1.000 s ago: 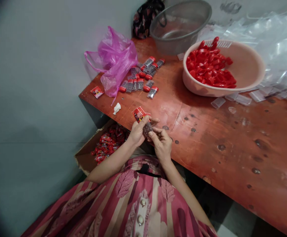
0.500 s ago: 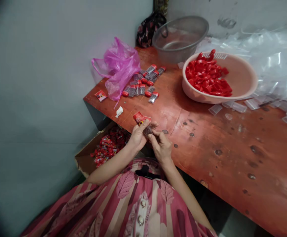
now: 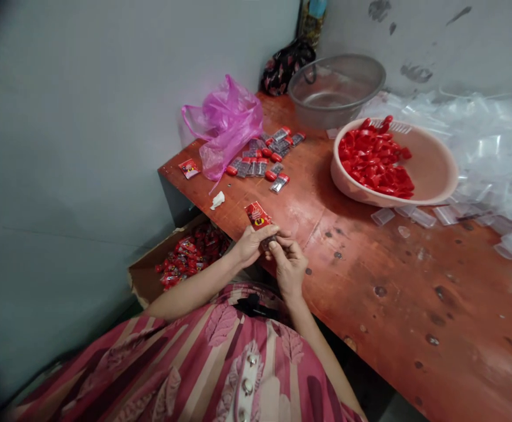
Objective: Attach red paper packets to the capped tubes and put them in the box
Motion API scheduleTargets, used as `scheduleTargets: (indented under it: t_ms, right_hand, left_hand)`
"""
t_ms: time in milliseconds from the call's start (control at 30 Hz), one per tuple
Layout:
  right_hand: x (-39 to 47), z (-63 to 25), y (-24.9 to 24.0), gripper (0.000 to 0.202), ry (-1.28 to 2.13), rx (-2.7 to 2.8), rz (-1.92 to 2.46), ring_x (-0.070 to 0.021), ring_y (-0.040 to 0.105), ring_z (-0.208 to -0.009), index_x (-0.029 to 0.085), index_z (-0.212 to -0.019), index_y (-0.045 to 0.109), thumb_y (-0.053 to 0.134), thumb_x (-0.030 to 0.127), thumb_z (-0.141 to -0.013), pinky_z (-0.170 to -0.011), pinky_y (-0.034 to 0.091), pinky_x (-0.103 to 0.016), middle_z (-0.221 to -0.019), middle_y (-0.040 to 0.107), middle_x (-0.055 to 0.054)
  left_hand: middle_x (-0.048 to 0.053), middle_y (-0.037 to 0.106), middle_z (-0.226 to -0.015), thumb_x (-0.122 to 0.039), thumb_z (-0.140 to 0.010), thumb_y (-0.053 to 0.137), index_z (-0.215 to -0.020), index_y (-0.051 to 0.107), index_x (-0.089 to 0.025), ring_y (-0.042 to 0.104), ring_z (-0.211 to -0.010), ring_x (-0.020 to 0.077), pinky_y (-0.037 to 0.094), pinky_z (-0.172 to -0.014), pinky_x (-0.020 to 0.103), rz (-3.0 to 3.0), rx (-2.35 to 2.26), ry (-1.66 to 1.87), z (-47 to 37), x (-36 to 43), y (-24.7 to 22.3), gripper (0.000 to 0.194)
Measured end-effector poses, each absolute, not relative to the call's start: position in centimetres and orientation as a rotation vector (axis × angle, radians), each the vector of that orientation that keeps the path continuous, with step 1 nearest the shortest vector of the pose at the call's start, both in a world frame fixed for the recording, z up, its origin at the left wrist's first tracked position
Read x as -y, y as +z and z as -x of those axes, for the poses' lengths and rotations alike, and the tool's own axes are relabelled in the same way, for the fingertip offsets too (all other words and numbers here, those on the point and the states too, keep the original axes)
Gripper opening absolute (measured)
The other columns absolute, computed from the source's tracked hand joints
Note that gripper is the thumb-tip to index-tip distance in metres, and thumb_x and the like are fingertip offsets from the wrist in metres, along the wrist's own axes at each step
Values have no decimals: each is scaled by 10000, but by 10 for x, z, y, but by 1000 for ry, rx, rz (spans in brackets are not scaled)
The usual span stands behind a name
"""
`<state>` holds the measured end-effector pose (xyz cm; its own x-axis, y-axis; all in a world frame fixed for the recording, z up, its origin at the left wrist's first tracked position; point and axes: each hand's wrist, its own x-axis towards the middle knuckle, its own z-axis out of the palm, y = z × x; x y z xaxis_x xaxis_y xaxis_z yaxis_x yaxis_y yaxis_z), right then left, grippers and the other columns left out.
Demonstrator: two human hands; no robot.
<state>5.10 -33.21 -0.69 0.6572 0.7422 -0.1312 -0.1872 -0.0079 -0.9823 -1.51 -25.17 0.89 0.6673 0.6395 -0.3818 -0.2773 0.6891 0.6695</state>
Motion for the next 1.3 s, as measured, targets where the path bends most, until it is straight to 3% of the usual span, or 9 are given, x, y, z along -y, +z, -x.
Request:
scheduleTargets:
  t_ms: [233,467,633,833,1133,1300]
  right_hand:
    - [324,-57,-8,237,688,506,1432,-117,592,-554,164,-863,640,698,351,-730,-572,505,-278,-701,658,-1]
    - [321,-75,-5,248,547,776,1577,-173,632,-771,183,-915,687,634,385,-780,-653,526,-305,-910,685,-61]
    - [313,-90,15,284,463,922,1670,-183,631,-755,192,-974,706,592,392,-807,-648,519,-317,-921,700,-76]
    - [308,-87,19,187,378,985,1696,-148,581,-595,175,-789,707,598,327,-789,-586,467,-282,-692,680,-26]
    - [302,-89,18,145,190,1132,1841,-116,476,-523,186,-629,586,560,243,-759,-540,378,-250,-574,567,14]
    - [299,-88,19,123,40,1258,1874,-122,460,-554,194,-636,543,523,221,-755,-566,354,-261,-601,546,13]
  left_hand:
    - [102,710,-837,-441,-710,689,-878,670,-111,666,-762,179,485,-645,246,-547,-580,862,5,256,21,371]
    - [96,703,-819,-484,-712,676,-849,635,-111,667,-836,208,495,-751,299,-476,-588,889,10,248,17,400]
    - [44,672,-768,-464,-707,689,-830,608,-139,642,-752,159,475,-712,270,-512,-588,874,8,249,15,357]
    - [-10,591,-667,-468,-726,673,-758,587,-143,535,-604,85,421,-640,224,-601,-607,888,5,252,8,338]
    - [-18,584,-682,-502,-695,682,-786,561,-167,529,-587,90,439,-631,237,-626,-615,822,9,252,8,368]
    - [-28,547,-665,-507,-761,616,-759,555,-165,497,-591,80,410,-591,205,-761,-691,950,9,258,3,347]
